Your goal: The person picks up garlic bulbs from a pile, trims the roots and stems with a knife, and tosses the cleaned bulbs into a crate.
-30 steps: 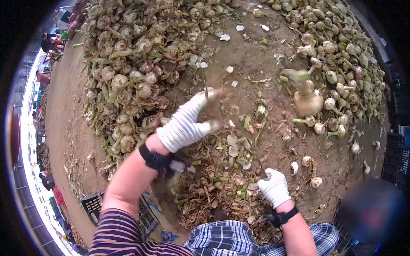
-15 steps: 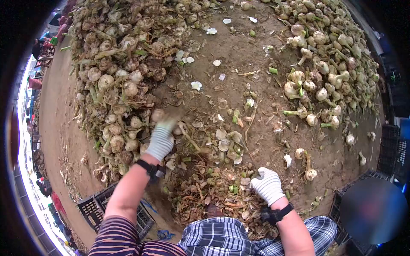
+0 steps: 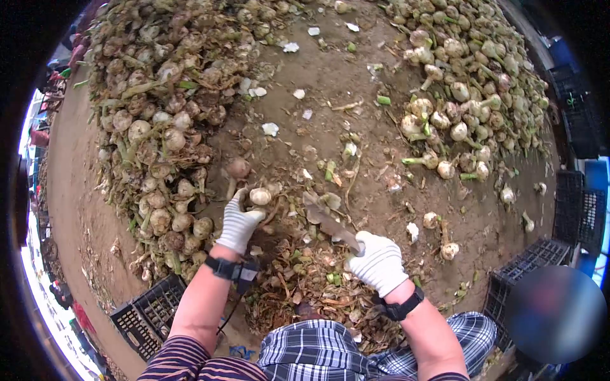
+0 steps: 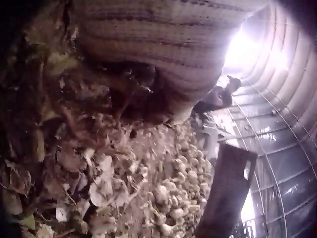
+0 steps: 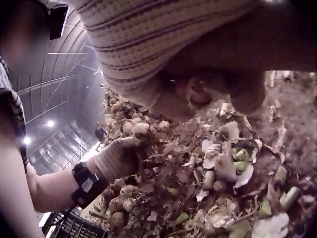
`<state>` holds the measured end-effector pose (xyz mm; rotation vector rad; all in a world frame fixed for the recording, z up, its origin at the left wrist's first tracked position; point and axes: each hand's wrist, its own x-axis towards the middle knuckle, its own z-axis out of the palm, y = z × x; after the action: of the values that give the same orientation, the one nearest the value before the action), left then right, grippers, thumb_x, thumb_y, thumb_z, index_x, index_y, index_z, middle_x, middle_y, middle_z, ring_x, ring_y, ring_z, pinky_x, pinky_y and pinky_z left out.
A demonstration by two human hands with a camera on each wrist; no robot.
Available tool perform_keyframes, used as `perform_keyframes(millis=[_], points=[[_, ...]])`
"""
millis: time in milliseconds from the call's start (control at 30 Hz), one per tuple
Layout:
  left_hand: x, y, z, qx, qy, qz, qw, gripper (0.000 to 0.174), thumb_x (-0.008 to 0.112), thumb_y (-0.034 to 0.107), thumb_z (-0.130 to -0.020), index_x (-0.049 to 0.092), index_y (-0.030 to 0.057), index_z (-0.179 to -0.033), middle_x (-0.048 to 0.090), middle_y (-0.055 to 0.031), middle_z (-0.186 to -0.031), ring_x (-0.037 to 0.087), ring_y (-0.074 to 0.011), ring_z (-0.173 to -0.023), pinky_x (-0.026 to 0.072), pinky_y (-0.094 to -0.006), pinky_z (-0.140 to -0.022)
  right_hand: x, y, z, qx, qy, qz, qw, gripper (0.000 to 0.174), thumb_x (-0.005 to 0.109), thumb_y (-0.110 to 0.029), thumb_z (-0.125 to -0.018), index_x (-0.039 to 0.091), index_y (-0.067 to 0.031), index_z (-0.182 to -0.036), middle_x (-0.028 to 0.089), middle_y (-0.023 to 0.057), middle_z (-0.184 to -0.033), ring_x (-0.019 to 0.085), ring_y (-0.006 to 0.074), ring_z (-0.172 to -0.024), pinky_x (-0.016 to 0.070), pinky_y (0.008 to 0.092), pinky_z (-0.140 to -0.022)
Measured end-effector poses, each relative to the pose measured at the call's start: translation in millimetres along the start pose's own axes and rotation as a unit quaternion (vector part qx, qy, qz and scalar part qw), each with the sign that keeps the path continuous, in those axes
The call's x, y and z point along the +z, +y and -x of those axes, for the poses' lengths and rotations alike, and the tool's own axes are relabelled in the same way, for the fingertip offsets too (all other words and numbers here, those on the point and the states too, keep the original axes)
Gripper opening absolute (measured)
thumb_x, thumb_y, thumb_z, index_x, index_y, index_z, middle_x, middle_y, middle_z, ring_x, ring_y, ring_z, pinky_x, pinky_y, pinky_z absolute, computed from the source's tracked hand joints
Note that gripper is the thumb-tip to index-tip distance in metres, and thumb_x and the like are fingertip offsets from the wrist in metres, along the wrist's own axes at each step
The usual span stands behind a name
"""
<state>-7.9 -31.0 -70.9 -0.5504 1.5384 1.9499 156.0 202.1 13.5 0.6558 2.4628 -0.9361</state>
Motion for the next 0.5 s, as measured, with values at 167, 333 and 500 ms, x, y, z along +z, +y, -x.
perform_keyframes(millis=[167,333,500], points=[[25.2,24.4,64.2,0.089,-0.207,-0.150,0.963,0.048,0.067,0.009,-0.083,0.048,0.0009,-0.126,0.059,-0.0043,-0.112,0.057,-0.0132,-0.099,0.0468,-0.0269,-0.089,-20.2,-31.5,2.6,-0.144,-0.017,0.086,0.986,0.019,0.057,-0.020,-0.072,0.063,-0.0124,-0.087,0.062,0.0139,-0.068,0.061,0.0334,-0.063,0.0481,0.0408,-0.054],[49.4,34.1,89.0,0.091,-0.214,-0.269,0.935,0.052,0.064,0.000,-0.081,0.040,0.0036,-0.127,0.059,-0.0041,-0.099,0.058,-0.0124,-0.091,0.0497,-0.0265,-0.082,-22.1,-38.9,9.4,-0.146,-0.030,0.121,0.981,0.018,0.058,-0.019,-0.070,0.064,-0.0110,-0.085,0.061,0.0147,-0.067,0.061,0.0338,-0.062,0.0475,0.0417,-0.054],[33.7,-19.1,79.0,0.075,-0.223,-0.228,0.945,0.030,0.051,0.020,-0.092,0.041,0.0064,-0.117,0.060,-0.0051,-0.091,0.061,-0.0157,-0.081,0.0535,-0.0282,-0.071,-7.8,-46.1,9.6,-0.180,-0.005,0.039,0.983,0.013,0.060,-0.020,-0.066,0.062,-0.0103,-0.075,0.059,0.0146,-0.064,0.058,0.0349,-0.059,0.0466,0.0410,-0.052]])
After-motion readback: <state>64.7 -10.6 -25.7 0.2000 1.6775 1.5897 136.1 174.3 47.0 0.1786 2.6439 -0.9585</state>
